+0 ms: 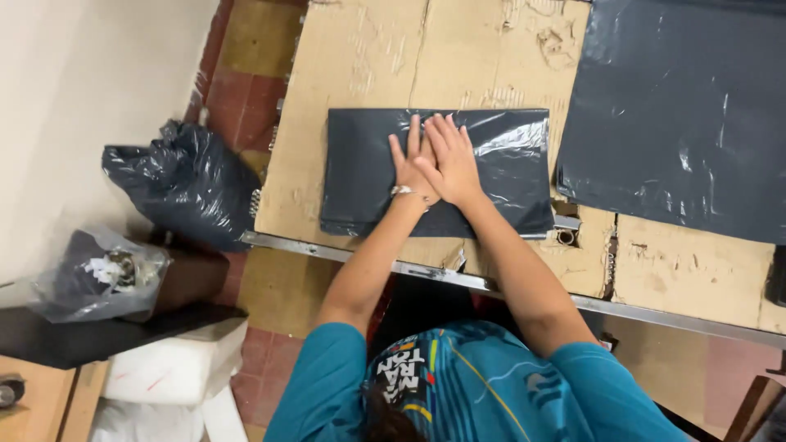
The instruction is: Folding plastic bags coming off a conveyor belt and placing them into a basket
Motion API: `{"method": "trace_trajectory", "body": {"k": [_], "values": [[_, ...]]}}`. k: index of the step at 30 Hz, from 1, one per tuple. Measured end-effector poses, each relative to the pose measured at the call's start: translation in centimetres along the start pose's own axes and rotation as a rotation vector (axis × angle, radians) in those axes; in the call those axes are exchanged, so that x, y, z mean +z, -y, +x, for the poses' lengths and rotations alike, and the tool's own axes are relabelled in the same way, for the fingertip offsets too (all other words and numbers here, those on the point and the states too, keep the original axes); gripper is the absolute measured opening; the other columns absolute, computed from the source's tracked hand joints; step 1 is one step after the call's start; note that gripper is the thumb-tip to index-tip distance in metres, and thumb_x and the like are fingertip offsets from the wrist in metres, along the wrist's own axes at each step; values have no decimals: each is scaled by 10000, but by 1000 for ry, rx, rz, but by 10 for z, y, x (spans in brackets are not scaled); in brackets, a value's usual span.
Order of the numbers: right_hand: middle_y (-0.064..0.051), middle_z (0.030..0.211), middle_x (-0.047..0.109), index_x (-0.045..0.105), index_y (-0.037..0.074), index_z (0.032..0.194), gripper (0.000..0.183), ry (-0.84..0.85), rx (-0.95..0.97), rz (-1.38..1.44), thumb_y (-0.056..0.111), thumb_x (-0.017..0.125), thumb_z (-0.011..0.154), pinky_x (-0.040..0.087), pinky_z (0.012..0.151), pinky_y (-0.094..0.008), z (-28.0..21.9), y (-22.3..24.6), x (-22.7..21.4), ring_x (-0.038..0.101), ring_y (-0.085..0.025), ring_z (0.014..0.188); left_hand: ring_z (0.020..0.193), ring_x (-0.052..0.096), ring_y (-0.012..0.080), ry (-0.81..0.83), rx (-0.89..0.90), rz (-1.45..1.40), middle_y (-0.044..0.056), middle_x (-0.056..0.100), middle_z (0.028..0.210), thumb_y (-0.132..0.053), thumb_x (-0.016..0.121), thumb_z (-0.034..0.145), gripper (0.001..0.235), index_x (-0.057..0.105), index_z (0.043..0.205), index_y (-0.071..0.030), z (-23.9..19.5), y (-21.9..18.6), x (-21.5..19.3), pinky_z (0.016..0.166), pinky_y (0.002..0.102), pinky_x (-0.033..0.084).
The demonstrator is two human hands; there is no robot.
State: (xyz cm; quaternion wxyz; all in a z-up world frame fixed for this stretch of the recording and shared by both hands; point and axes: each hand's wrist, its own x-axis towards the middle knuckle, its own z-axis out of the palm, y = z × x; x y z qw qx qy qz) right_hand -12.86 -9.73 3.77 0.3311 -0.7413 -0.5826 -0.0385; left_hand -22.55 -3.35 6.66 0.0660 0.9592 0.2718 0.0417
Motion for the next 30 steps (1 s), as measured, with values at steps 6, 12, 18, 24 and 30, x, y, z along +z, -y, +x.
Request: {"method": "trace_trajectory", "body": {"k": [6, 12, 18, 24, 30], "values": [[-240, 1575, 478, 490, -1, 1545, 826, 15, 54, -343, 583, 632, 979, 204, 1200, -621, -26, -52, -53, 357, -412, 1500, 1581, 154, 367, -27, 73, -30, 148, 225, 1706, -621, 614, 923, 941, 295, 1611, -65, -59, 94, -30, 1160, 773, 197], [-299, 1495, 513, 522, -60, 1438, 690, 83, -6, -381, 473, 543, 1001, 239, 1197, -628, -45, -25, -70, 399, -466, 1460, 1451, 451, 258, -318, 433, 129, 50, 502, 1548, -878, 377, 864, 938, 512, 1477, -181, -147, 155, -4, 1110, 521, 383], [-326, 1485, 484, 494, -85, 1429, 978, 293, -282, -105, 483, 841, 712, 285, 1216, -589, -103, 106, -17, 430, -482, 1426, 584, 455, 182, -377, 769, 326, -65, 417, 695, -248, 538, 945, 202, 479, 753, -234, -147, 131, -5, 459, 347, 360], [-198, 1165, 730, 707, -5, 1172, 357, 212, -223, 449, 294, 646, 987, 473, 1106, -516, -154, 98, -52, 686, -400, 1150, 1065, 725, 306, 620, 445, -615, 40, 782, 1076, -502, 685, 915, 340, 758, 1092, -221, -97, 65, -70, 860, 430, 582], [-23, 777, 532, 559, 175, 1101, 589, 113, 1268, 1138, 700, 709, 878, 353, 349, -329, -142, 56, -70, 454, -191, 428, 1575, 173, 322, 307, 254, -464, 159, 221, 1712, -76, 337, 1049, 599, 272, 1642, -20, -16, 257, 125, 1341, 425, 114]]}}
